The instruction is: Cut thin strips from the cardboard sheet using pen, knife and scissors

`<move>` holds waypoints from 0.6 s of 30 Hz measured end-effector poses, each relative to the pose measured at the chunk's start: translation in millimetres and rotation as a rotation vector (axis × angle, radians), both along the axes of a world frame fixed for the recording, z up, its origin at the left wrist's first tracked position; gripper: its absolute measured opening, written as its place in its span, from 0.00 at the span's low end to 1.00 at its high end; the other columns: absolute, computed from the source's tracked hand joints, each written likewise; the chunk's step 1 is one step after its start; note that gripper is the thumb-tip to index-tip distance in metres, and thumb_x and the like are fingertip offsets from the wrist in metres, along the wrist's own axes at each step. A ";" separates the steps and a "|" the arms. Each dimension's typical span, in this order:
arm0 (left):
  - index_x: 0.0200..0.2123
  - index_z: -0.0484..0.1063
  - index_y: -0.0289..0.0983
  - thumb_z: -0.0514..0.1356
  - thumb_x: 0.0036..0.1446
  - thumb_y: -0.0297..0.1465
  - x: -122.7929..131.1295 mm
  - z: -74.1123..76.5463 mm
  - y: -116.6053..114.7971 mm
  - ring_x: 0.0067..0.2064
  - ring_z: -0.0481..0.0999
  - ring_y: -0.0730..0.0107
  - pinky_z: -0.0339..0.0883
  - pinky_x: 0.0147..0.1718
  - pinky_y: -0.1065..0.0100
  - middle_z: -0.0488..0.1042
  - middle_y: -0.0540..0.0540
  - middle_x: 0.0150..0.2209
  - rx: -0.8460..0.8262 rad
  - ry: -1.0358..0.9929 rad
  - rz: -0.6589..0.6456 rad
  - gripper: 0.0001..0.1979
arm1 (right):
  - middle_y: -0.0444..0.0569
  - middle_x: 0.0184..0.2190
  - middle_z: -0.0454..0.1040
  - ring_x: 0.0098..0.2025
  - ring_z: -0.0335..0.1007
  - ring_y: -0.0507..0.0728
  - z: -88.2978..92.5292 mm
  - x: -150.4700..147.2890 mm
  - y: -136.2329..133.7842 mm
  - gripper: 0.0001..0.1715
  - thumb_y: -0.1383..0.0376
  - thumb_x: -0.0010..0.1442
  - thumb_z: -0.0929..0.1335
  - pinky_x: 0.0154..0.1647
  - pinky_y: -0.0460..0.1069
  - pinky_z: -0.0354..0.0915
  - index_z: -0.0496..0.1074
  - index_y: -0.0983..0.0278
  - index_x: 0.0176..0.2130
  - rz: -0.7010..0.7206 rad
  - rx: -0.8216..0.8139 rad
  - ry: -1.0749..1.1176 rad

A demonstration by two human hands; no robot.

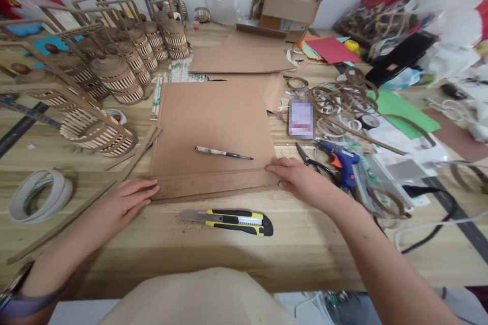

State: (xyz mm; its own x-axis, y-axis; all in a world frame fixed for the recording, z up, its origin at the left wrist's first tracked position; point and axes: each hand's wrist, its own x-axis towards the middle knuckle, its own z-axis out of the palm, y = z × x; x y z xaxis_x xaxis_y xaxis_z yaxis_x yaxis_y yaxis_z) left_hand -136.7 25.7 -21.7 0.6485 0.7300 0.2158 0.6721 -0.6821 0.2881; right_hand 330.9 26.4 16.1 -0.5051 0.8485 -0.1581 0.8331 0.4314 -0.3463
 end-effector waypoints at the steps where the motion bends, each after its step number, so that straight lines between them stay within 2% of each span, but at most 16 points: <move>1: 0.50 0.78 0.36 0.50 0.69 0.30 -0.1 -0.2 -0.3 0.52 0.76 0.59 0.73 0.50 0.57 0.78 0.39 0.50 0.001 -0.006 -0.006 0.17 | 0.56 0.54 0.74 0.56 0.71 0.63 -0.2 0.0 0.0 0.28 0.70 0.59 0.63 0.58 0.61 0.69 0.73 0.60 0.57 -0.004 0.001 0.005; 7: 0.50 0.78 0.38 0.50 0.69 0.30 -0.2 -1.2 -0.1 0.52 0.76 0.59 0.74 0.51 0.57 0.78 0.40 0.50 -0.009 0.002 0.007 0.17 | 0.58 0.55 0.74 0.57 0.70 0.65 -0.8 -0.1 -0.1 0.28 0.69 0.59 0.63 0.58 0.63 0.68 0.73 0.61 0.57 -0.012 -0.004 0.003; 10: 0.50 0.78 0.37 0.50 0.69 0.29 1.9 3.7 0.3 0.52 0.75 0.60 0.74 0.50 0.57 0.78 0.40 0.49 -0.021 0.016 0.000 0.17 | 0.59 0.55 0.74 0.57 0.70 0.65 -2.8 1.7 0.1 0.28 0.68 0.60 0.62 0.59 0.62 0.68 0.73 0.63 0.58 -0.010 -0.002 0.003; 14: 0.52 0.77 0.36 0.51 0.68 0.26 6.3 14.2 0.3 0.53 0.74 0.60 0.74 0.52 0.57 0.78 0.40 0.50 -0.068 0.062 -0.018 0.17 | 0.61 0.55 0.74 0.56 0.71 0.66 -12.2 8.5 1.0 0.27 0.65 0.63 0.60 0.59 0.61 0.68 0.74 0.64 0.57 -0.006 0.017 0.019; 18: 0.51 0.77 0.37 0.53 0.66 0.22 7.2 17.5 2.2 0.54 0.74 0.61 0.72 0.53 0.58 0.77 0.41 0.52 -0.108 0.048 0.003 0.17 | 0.62 0.55 0.74 0.57 0.72 0.68 -23.6 15.8 3.3 0.27 0.63 0.63 0.60 0.58 0.63 0.69 0.75 0.65 0.57 0.006 0.064 -0.001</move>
